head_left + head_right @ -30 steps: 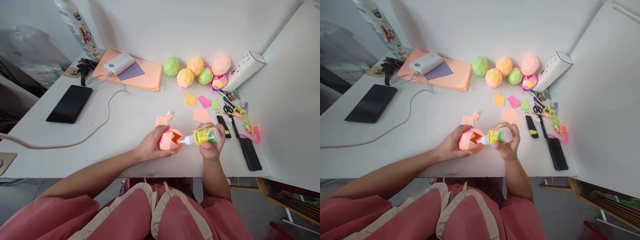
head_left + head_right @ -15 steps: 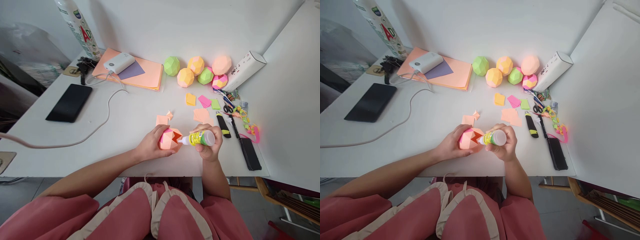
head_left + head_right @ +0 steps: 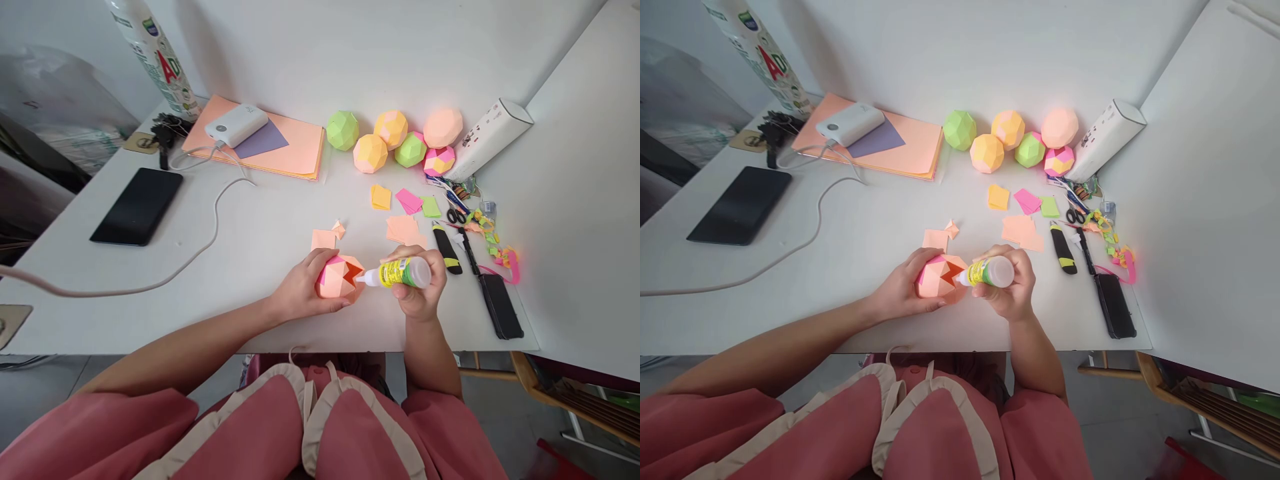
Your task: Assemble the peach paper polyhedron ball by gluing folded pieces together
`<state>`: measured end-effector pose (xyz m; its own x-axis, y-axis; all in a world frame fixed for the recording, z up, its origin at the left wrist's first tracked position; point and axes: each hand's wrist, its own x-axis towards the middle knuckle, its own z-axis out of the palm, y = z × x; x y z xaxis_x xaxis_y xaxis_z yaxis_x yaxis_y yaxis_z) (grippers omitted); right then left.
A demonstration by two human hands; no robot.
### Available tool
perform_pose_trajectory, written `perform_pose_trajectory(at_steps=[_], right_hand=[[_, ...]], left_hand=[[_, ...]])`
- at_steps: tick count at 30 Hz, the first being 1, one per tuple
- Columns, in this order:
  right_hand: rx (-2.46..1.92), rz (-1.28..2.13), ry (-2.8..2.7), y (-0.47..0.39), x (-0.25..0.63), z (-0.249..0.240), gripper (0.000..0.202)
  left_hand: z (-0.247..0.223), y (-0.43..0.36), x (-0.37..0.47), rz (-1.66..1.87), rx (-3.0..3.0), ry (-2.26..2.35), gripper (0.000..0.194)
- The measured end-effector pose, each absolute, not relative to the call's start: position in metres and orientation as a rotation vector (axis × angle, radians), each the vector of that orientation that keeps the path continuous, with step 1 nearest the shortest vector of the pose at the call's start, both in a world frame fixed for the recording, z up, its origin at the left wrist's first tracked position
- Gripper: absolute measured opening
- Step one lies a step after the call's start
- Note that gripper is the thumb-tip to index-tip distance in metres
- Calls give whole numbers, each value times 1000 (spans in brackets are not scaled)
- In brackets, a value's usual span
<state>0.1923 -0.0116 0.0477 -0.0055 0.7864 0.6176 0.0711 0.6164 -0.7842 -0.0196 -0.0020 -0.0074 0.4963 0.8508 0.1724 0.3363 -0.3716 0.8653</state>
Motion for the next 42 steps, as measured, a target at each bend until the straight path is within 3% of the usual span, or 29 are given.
perform_pose_trajectory(at_steps=[42], right_hand=[[-706, 659, -1518, -13, 194, 47, 37]], left_hand=[[-14, 0, -21, 842, 1966, 928, 82]])
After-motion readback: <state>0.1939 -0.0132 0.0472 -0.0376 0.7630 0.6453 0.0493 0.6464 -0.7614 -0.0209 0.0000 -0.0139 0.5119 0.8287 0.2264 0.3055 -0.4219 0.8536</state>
